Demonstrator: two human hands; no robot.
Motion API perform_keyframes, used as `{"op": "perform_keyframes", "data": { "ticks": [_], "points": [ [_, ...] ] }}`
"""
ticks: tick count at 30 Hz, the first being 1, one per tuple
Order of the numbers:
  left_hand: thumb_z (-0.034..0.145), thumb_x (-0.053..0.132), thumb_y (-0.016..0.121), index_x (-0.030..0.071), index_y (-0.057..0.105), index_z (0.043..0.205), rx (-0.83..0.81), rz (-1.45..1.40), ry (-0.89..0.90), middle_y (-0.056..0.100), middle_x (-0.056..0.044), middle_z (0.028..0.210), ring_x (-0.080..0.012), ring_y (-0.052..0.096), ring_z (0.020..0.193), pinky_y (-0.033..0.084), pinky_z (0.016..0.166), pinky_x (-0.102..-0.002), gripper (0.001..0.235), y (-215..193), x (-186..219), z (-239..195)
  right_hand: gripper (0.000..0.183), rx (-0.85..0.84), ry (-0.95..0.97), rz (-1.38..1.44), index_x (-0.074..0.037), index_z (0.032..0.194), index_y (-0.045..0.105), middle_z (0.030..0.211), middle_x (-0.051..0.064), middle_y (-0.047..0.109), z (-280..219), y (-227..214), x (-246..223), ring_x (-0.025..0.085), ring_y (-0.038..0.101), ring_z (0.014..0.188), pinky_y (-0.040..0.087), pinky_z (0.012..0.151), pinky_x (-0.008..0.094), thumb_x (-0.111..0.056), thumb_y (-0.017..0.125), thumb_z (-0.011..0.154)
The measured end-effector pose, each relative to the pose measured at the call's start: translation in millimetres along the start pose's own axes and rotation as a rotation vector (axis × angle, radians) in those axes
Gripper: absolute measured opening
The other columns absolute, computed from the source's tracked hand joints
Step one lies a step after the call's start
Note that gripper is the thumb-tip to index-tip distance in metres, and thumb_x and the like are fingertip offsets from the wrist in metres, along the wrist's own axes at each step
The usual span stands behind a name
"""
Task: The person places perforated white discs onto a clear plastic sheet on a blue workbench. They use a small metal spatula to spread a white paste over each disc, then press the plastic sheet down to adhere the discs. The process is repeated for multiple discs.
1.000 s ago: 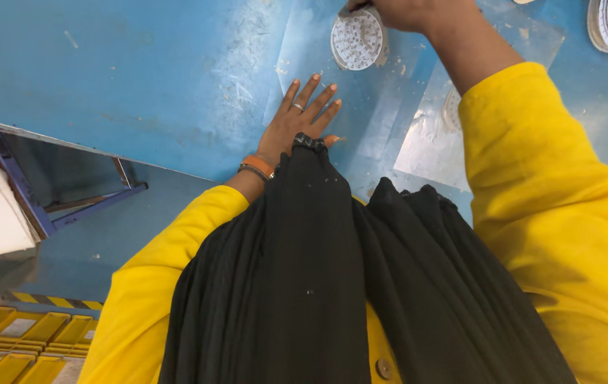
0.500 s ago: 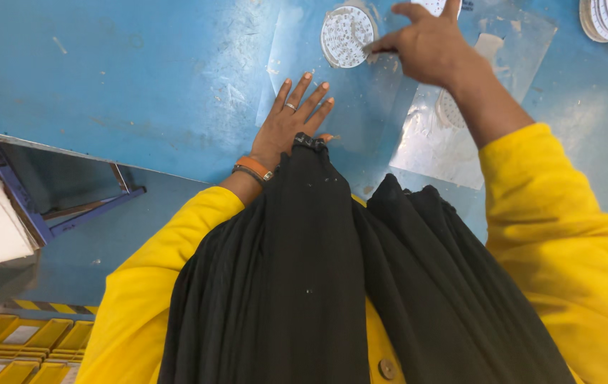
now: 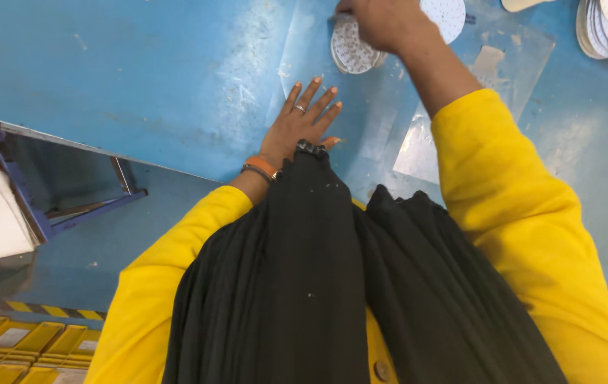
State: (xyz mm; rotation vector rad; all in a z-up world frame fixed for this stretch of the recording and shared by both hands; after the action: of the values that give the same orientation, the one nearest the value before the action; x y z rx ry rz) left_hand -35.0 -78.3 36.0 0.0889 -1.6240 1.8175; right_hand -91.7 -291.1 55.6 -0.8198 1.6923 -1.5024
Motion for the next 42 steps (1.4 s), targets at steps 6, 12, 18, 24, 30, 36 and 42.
{"op": "perform_keyframes", "data": {
  "ticks": [6,12,18,24,30,36,42],
  "points": [
    [0.104,0.053,0.052,0.008,0.053,0.151,0.013,0.004,0.016,0.036,-0.014,0.165,-0.0374,0.017,0.156,0.013,0.128,-0.057,0.065,0.2,-0.6,-1.4,0.041,-0.033,-0.08,-0.182,-0.031,0.115,0.081,0.121,0.014,0.075,-14.6,-2.5,-33.9,0.031,0.057,0.129,0.022,0.1,0.072,-0.005,0.066,0.085],
    [0.104,0.053,0.049,0.007,0.052,0.15,-0.012,-0.012,0.004,0.035,-0.015,0.164,-0.0382,0.018,0.156,0.013,0.127,-0.058,0.065,0.3,-1.3,0.6,0.032,-0.176,-0.126,-0.263,-0.036,0.118,0.079,0.113,-0.007,0.077,-53.8,-8.4,-57.2,0.021,0.05,0.15,-0.008,0.118,0.077,-0.015,0.062,0.1],
    [0.104,0.053,0.048,0.007,0.052,0.15,-0.05,-0.01,-0.005,0.035,-0.014,0.165,-0.0381,0.017,0.156,0.013,0.127,-0.057,0.065,2.8,-1.4,-0.8,0.028,-0.198,-0.18,-0.357,-0.039,0.122,0.078,0.118,-0.013,0.076,-88.6,-10.6,-59.7,0.019,0.048,0.152,-0.012,0.12,0.075,-0.023,0.063,0.105],
    [0.104,0.054,0.048,0.008,0.052,0.151,-0.014,0.018,0.001,0.035,-0.014,0.165,-0.0383,0.017,0.155,0.012,0.126,-0.057,0.066,4.9,-0.9,0.9,0.043,-0.034,-0.116,-0.189,-0.029,0.122,0.078,0.122,-0.001,0.076,-40.8,-33.0,-18.0,0.028,0.06,0.131,0.025,0.106,0.066,-0.004,0.06,0.092],
    [0.104,0.054,0.048,0.009,0.052,0.15,-0.027,0.002,-0.008,0.034,-0.013,0.166,-0.0365,0.017,0.156,0.011,0.128,-0.056,0.065,2.3,-1.7,0.8,0.037,-0.108,-0.121,-0.161,-0.027,0.124,0.078,0.111,0.004,0.078,-12.1,-18.9,0.4,0.026,0.072,0.097,0.053,0.086,0.039,-0.006,0.066,0.095],
    [0.104,0.053,0.048,0.009,0.051,0.152,-0.054,0.024,-0.008,0.034,-0.013,0.165,-0.0372,0.017,0.156,0.011,0.127,-0.056,0.065,-0.2,0.0,1.9,0.046,-0.22,-0.053,-0.211,-0.034,0.119,0.079,0.133,0.006,0.071,-45.6,-18.2,4.0,0.026,0.048,0.143,0.021,0.106,0.073,-0.005,0.066,0.086],
    [0.104,0.053,0.047,0.009,0.051,0.152,-0.061,0.009,-0.016,0.034,-0.013,0.165,-0.038,0.017,0.155,0.011,0.126,-0.057,0.065,4.3,-1.5,1.9,0.046,-0.301,-0.003,-0.281,-0.039,0.125,0.078,0.126,-0.004,0.074,-95.4,-15.6,-11.5,0.021,0.043,0.154,-0.01,0.119,0.075,-0.007,0.064,0.095]
  ]
}}
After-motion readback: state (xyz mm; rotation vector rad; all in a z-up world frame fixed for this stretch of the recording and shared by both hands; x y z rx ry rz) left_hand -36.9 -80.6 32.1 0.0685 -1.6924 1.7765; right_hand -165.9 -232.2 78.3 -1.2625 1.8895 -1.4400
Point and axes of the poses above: each hand's wrist, its own z-axis towards the middle knuckle, its own y-axis out of the palm, x = y × z, the point moved 9 cm from there along z, towards the middle knuckle
